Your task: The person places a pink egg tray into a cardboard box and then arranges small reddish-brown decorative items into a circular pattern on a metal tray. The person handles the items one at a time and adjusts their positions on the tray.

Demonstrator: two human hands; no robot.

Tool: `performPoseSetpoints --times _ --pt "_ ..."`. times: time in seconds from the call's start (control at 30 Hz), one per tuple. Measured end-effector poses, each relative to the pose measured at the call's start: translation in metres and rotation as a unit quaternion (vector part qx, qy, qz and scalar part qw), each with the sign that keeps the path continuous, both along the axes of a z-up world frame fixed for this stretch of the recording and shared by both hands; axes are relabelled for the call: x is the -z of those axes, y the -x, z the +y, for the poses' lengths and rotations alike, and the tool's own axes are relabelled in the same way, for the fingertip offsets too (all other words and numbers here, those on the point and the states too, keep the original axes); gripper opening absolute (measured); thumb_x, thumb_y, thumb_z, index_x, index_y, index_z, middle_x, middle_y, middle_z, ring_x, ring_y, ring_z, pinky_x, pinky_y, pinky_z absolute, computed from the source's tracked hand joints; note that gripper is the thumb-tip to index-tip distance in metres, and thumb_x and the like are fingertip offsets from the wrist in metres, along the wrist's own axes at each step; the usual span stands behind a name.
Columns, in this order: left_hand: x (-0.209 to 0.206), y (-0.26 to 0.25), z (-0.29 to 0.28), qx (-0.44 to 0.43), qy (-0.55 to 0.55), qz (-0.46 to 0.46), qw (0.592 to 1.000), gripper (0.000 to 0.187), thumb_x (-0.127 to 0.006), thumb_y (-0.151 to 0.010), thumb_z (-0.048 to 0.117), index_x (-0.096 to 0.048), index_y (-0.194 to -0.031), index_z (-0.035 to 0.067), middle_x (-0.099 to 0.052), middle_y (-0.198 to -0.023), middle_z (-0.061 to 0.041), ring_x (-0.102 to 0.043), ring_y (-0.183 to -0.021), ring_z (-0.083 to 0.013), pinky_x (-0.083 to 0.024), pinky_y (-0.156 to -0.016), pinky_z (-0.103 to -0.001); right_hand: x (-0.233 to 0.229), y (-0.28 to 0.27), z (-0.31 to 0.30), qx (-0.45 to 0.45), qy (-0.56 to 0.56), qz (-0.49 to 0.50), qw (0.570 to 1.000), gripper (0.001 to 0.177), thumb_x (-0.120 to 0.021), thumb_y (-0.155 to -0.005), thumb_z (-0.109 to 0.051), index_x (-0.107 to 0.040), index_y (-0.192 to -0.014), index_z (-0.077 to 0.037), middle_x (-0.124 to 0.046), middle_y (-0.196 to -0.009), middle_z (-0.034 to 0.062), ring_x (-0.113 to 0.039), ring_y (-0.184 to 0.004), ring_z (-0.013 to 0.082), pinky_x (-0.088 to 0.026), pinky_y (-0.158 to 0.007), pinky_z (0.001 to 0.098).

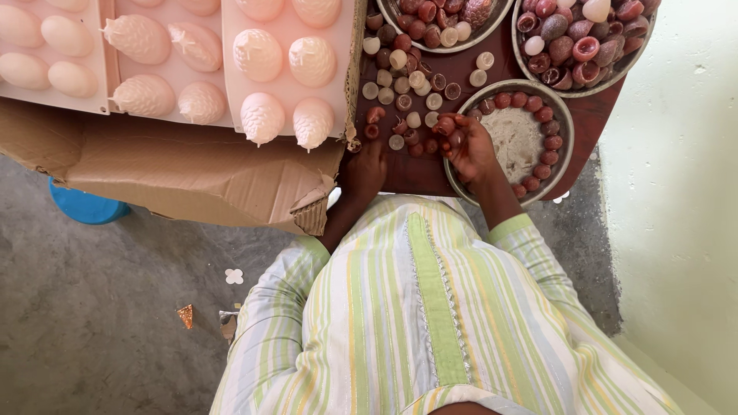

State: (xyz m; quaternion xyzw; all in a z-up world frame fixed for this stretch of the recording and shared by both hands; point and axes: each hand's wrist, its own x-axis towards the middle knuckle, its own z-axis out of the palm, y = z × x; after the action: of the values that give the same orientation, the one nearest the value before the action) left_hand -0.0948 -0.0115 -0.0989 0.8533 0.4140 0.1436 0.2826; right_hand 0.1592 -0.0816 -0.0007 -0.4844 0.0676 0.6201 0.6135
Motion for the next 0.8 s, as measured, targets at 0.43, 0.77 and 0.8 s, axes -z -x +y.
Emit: performPoseSetpoints --times 0.43,0.77,0.8 --pt "-0.042 -0.019 0.028 0.011 -0.231 0.276 0.933 0.05 -0.057 -0.093 0.019 -0.05 -0.143 0.017 -0.06 -0.129 -0.013 -0.068 -0.073 -0.0173 -0.055 -0.053 -0.025 -0.027 0.004 -0.03 -0.035 -0.014 -0.028 0.999 0.014 -0.059 -0.105 -0.021 -0.06 -0.112 -0.009 -0.072 -0.094 0.0067 -0.064 -0.062 0.0124 -0.05 -0.051 0.0224" --pt "-0.029 -0.005 0.026 0.047 -0.176 0.184 0.966 0.035 -0.058 -0.101 0.016 -0.059 -0.135 0.017 -0.056 -0.104 -0.012 -0.066 -0.082 -0.0262 -0.057 -0.065 -0.035 -0.013 0.005 -0.048 -0.019 -0.032 0.011 0.999 0.025 -0.055 -0.108 -0.021 -0.062 -0.125 -0.004 -0.073 -0.103 0.0124 -0.069 -0.078 0.0182 -0.056 -0.063 0.0267" --pt "-0.028 -0.006 0.028 0.056 -0.148 0.184 0.97 0.03 -0.057 -0.103 0.014 -0.06 -0.133 0.016 -0.056 -0.106 -0.013 -0.066 -0.081 -0.0274 -0.056 -0.065 -0.038 -0.013 0.003 -0.051 -0.017 -0.039 0.009 0.999 0.023 -0.056 -0.109 -0.02 -0.062 -0.125 -0.004 -0.072 -0.105 0.0127 -0.069 -0.081 0.0187 -0.056 -0.066 0.0269"
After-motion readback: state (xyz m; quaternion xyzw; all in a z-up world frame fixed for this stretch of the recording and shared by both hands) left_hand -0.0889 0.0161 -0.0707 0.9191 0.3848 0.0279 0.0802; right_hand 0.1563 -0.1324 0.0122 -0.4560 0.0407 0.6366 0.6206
